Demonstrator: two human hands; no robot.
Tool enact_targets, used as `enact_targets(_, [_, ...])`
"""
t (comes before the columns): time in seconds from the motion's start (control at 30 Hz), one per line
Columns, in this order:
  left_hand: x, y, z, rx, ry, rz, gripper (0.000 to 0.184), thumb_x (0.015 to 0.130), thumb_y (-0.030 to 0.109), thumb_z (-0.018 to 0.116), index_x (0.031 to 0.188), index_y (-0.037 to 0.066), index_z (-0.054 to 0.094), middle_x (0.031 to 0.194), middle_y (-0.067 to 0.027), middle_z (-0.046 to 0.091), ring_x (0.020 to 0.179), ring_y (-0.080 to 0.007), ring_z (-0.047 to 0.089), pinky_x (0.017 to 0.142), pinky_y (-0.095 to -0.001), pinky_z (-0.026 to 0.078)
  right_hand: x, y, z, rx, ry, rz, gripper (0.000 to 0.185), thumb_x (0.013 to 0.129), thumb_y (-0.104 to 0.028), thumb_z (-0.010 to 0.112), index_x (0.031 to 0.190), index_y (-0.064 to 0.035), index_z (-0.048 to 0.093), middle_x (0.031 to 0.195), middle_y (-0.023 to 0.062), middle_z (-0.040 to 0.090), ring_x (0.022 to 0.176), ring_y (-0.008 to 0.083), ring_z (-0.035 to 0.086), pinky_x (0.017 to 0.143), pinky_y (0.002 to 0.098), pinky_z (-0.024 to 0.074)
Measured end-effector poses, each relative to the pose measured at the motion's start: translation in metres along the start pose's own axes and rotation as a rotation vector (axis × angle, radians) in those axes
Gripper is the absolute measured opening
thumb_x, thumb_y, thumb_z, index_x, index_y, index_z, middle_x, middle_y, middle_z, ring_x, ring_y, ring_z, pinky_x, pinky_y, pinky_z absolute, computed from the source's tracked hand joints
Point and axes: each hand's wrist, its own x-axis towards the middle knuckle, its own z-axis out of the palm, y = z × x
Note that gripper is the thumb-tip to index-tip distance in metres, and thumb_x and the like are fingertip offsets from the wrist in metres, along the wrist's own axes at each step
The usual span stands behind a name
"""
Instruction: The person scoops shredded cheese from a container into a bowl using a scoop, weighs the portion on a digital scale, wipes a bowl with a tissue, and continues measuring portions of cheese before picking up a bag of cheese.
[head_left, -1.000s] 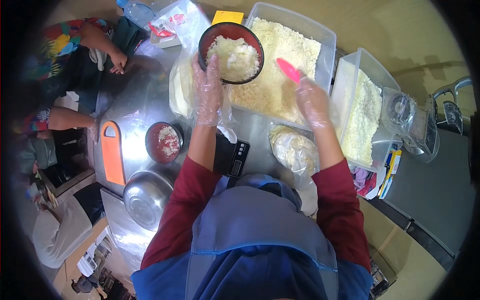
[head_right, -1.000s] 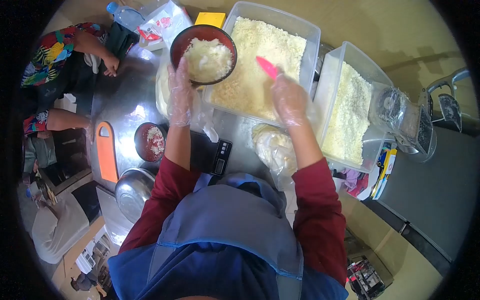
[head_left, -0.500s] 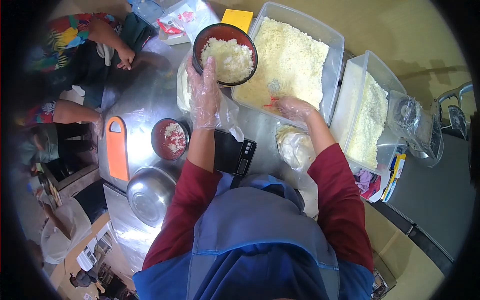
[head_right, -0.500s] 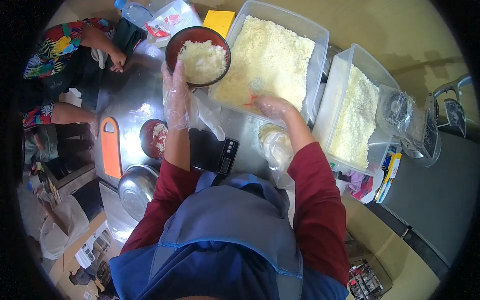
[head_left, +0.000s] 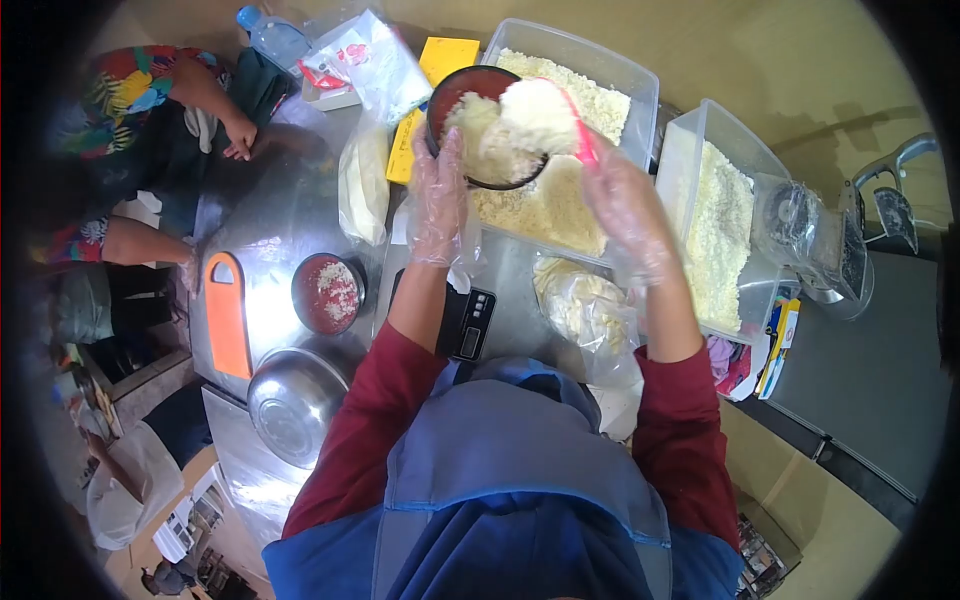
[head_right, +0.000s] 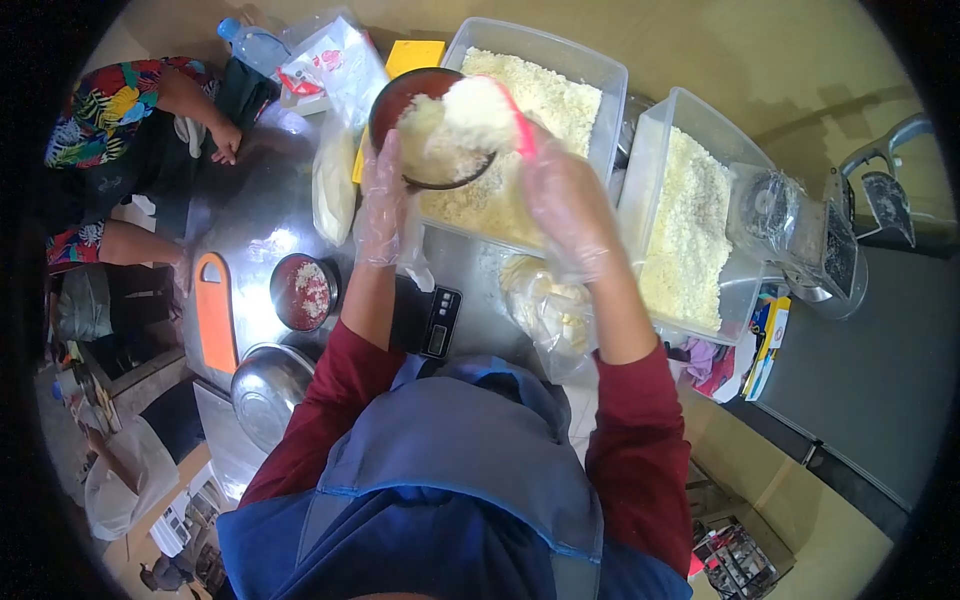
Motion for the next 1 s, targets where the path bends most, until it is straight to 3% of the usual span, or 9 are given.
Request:
enact_targets(0.03, [-0.002, -0.001, 0.006, -0.118, -0.026, -0.104, 0.060, 0.096, 0.039, 0.054, 0.137, -0.001, 0.038, 0.126, -0.0192, 0.053, 0.114, -0.0274, 0.052, 0.099, -0.0370, 0.040, -0.009, -0.009, 0.007, -0.206, 0.139, -0.176, 0.051, 0.092, -0.008, 0.049, 0.142, -0.0166, 0.044, 0.072, 0.0126, 0.057, 0.069, 0.0296, 0.062, 0.063, 0.0419, 0.0496])
enact_targets(0.13, [-0.010, 0.005, 0.015, -0.465, -0.141, -0.301, 0.059, 0.096, 0.045, 0.053, 0.137, 0.005, 0.040, 0.126, -0.0143, 0.054, 0.109, -0.0217, 0.057, 0.088, -0.0355, 0.050, -0.020, -0.026, 0.023, -0.466, 0.225, -0.263, 0.059, 0.087, -0.002, 0.050, 0.143, -0.0195, 0.042, 0.079, 0.0152, 0.060, 0.072, 0.0345, 0.063, 0.064, 0.0466, 0.0500])
enact_targets(0.4, [-0.004, 0.014, 0.005, -0.519, -0.050, -0.372, 0.066, 0.094, 0.060, 0.043, 0.138, 0.011, 0.043, 0.128, -0.0120, 0.056, 0.113, -0.0259, 0.059, 0.086, -0.0429, 0.054, -0.031, -0.019, -0.016, -0.303, 0.365, -0.199, 0.053, 0.090, -0.008, 0.050, 0.141, -0.0250, 0.047, 0.082, 0.0149, 0.065, 0.074, 0.0331, 0.064, 0.065, 0.0427, 0.0518])
enact_targets(0.53, [0.001, 0.021, -0.014, -0.463, -0.003, -0.324, 0.064, 0.095, 0.057, 0.045, 0.138, 0.011, 0.043, 0.131, -0.0118, 0.054, 0.117, -0.0260, 0.057, 0.089, -0.0452, 0.052, -0.009, 0.036, 0.016, -0.654, -0.163, 0.190, 0.032, 0.094, -0.023, 0.044, 0.117, -0.0120, 0.063, 0.088, 0.0212, 0.067, 0.081, 0.0351, 0.066, 0.073, 0.0466, 0.0510])
enact_targets(0.67, [0.000, 0.026, -0.028, -0.432, 0.033, -0.246, 0.064, 0.094, 0.054, 0.049, 0.138, 0.009, 0.042, 0.131, -0.0116, 0.053, 0.117, -0.0242, 0.056, 0.089, -0.0420, 0.053, -0.012, 0.055, 0.046, -0.666, -0.262, 0.069, 0.030, 0.092, -0.021, 0.043, 0.107, -0.0055, 0.065, 0.092, 0.0229, 0.067, 0.088, 0.0366, 0.066, 0.077, 0.0476, 0.0509])
enact_targets(0.77, [0.002, 0.027, -0.037, -0.404, 0.051, -0.248, 0.064, 0.093, 0.053, 0.053, 0.138, 0.009, 0.042, 0.131, -0.0122, 0.052, 0.116, -0.0236, 0.057, 0.088, -0.0400, 0.054, 0.002, 0.052, 0.059, -0.505, -0.382, 0.206, 0.029, 0.090, -0.023, 0.048, 0.103, -0.0030, 0.065, 0.094, 0.0250, 0.066, 0.087, 0.0374, 0.065, 0.078, 0.0462, 0.0504])
enact_targets(0.87, [0.001, 0.029, -0.039, -0.408, 0.075, -0.248, 0.064, 0.092, 0.051, 0.055, 0.138, 0.009, 0.040, 0.131, -0.0125, 0.052, 0.115, -0.0235, 0.057, 0.086, -0.0390, 0.054, 0.023, 0.096, 0.105, -0.255, -0.559, -0.106, 0.029, 0.087, -0.024, 0.055, 0.101, -0.0001, 0.064, 0.090, 0.0207, 0.069, 0.080, 0.0342, 0.065, 0.078, 0.0426, 0.0497])
enact_targets(0.97, [0.001, 0.027, -0.039, -0.390, 0.099, -0.290, 0.063, 0.093, 0.048, 0.056, 0.139, 0.009, 0.037, 0.130, -0.0121, 0.052, 0.115, -0.0236, 0.057, 0.086, -0.0396, 0.054, 0.033, 0.092, 0.125, 0.065, -0.547, 0.114, 0.025, 0.088, -0.027, 0.060, 0.096, -0.0038, 0.066, 0.074, 0.0129, 0.064, 0.064, 0.0270, 0.056, 0.063, 0.0397, 0.0450])
enact_targets(1.0, [0.002, 0.028, -0.040, -0.389, 0.099, -0.286, 0.063, 0.093, 0.048, 0.056, 0.139, 0.009, 0.037, 0.130, -0.0121, 0.052, 0.115, -0.0236, 0.057, 0.086, -0.0396, 0.054, 0.036, 0.085, 0.117, 0.213, -0.648, 0.311, 0.025, 0.089, -0.024, 0.059, 0.101, -0.0037, 0.065, 0.069, 0.0030, 0.057, 0.059, 0.0171, 0.050, 0.056, 0.0329, 0.0405])
